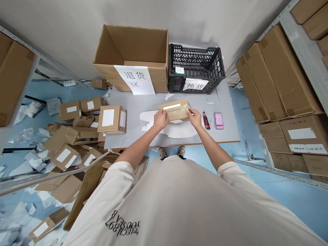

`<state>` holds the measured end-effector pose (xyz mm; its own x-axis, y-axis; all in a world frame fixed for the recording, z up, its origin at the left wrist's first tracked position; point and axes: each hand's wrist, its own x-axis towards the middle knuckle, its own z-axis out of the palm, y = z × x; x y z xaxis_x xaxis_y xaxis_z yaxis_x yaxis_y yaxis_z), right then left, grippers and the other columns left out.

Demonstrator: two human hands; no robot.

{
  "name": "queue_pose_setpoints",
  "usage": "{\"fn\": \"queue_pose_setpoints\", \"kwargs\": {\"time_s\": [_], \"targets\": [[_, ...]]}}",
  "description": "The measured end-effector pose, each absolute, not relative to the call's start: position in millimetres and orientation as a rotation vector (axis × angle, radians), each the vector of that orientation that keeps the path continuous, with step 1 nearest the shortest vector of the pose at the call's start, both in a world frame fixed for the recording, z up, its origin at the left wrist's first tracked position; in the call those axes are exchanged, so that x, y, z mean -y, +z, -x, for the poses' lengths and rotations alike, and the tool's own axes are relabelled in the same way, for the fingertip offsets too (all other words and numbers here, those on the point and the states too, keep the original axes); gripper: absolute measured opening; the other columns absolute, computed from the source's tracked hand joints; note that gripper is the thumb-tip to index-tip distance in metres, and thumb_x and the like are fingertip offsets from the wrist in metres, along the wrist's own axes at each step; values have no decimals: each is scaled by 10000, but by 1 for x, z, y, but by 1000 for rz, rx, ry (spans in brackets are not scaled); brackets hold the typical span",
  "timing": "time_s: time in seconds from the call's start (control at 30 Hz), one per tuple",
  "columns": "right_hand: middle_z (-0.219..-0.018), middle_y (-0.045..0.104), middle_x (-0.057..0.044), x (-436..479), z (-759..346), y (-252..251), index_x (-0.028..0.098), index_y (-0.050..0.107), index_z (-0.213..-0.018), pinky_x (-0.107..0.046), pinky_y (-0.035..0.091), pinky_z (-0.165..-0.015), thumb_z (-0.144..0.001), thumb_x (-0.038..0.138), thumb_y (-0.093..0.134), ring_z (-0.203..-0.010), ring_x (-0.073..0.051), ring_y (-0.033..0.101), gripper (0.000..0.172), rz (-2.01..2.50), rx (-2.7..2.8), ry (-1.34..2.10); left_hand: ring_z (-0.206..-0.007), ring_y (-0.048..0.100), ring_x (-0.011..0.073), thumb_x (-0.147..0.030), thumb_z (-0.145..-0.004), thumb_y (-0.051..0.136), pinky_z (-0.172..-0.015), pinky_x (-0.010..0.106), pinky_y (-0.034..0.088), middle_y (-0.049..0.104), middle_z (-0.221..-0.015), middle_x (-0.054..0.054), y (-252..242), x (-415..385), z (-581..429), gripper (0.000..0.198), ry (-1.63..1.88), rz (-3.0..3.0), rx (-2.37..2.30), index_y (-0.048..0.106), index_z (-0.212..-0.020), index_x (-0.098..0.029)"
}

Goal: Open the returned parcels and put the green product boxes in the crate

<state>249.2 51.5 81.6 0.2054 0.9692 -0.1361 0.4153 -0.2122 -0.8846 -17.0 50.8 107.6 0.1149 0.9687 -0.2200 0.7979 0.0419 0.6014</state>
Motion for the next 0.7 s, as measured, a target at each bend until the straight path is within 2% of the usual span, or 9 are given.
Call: {"fn": "queue_pose_setpoints", "kwargs": {"time_s": [0.13, 0.27, 0.33, 0.43, 0.5, 0.6, 0.7], "targets": [[-1473, 771, -125, -66, -210, 96, 266, 868, -1395, -536, 450, -1376, -1044, 671, 691, -1471, -334, 671, 565, 1622, 1447, 989, -1424, 635, 360, -252, -1105, 546, -1263, 498, 486, 633, -1548, 159, 127, -53, 9, 421, 697, -1807, -1505, 657, -1511, -231], [-1483, 794, -79, -71, -184, 105, 298, 847, -1399, -526, 449, -1382, -1073, 617, 652, -1507, -315, 651, 497, 1446, 1597, 1128, -1482, 587, 373, -321, -1122, 574, -1302, 512, 442, 600, -1582, 154, 142, -48, 13, 418, 715, -1863, -1549, 666, -1522, -248], [-1545, 757, -107, -69, -180, 103, 269, 824, -1412, -507, 442, -1389, -1037, 578, 697, -1543, -318, 621, 502, 1482, 1582, 1112, -1502, 564, 388, -287, -1102, 580, -1322, 537, 424, 583, -1579, 164, 144, -44, 25, 384, 683, -1870, -1617, 699, -1464, -240], [-1686, 630, -169, -63, -179, 92, 239, 735, -1528, -527, 415, -1405, -933, 549, 809, -1618, -353, 543, 675, 1699, 1463, 1020, -1511, 542, 407, -220, -1070, 569, -1335, 572, 419, 562, -1577, 188, 142, -35, 47, 375, 690, -1843, -1685, 717, -1414, -222], [-1715, 598, -192, -60, -178, 81, 244, 600, -1675, -560, 483, -1350, -896, 580, 838, -1564, -366, 594, 881, 1741, 1386, 1116, -1500, 537, 425, -210, -1045, 592, -1324, 597, 434, 550, -1574, 194, 140, -31, 61, 385, 704, -1786, -1750, 713, -1411, -228], [-1643, 672, -202, -57, -173, 68, 243, 452, -1780, -554, 573, -1254, -886, 666, 830, -1386, -340, 725, 1059, 1590, 1366, 1321, -1469, 551, 433, -216, -1021, 625, -1286, 620, 474, 546, -1537, 182, 136, -30, 75, 386, 714, -1665, -1867, 692, -1399, -258], [-1563, 743, -208, -56, -170, 65, 217, 468, -1763, -551, 555, -1278, -858, 684, 854, -1353, -335, 752, 1089, 1516, 1384, 1306, -1456, 562, 419, -199, -1004, 637, -1272, 616, 495, 541, -1499, 173, 132, -33, 79, 353, 730, -1627, -1883, 676, -1349, -264]]}}
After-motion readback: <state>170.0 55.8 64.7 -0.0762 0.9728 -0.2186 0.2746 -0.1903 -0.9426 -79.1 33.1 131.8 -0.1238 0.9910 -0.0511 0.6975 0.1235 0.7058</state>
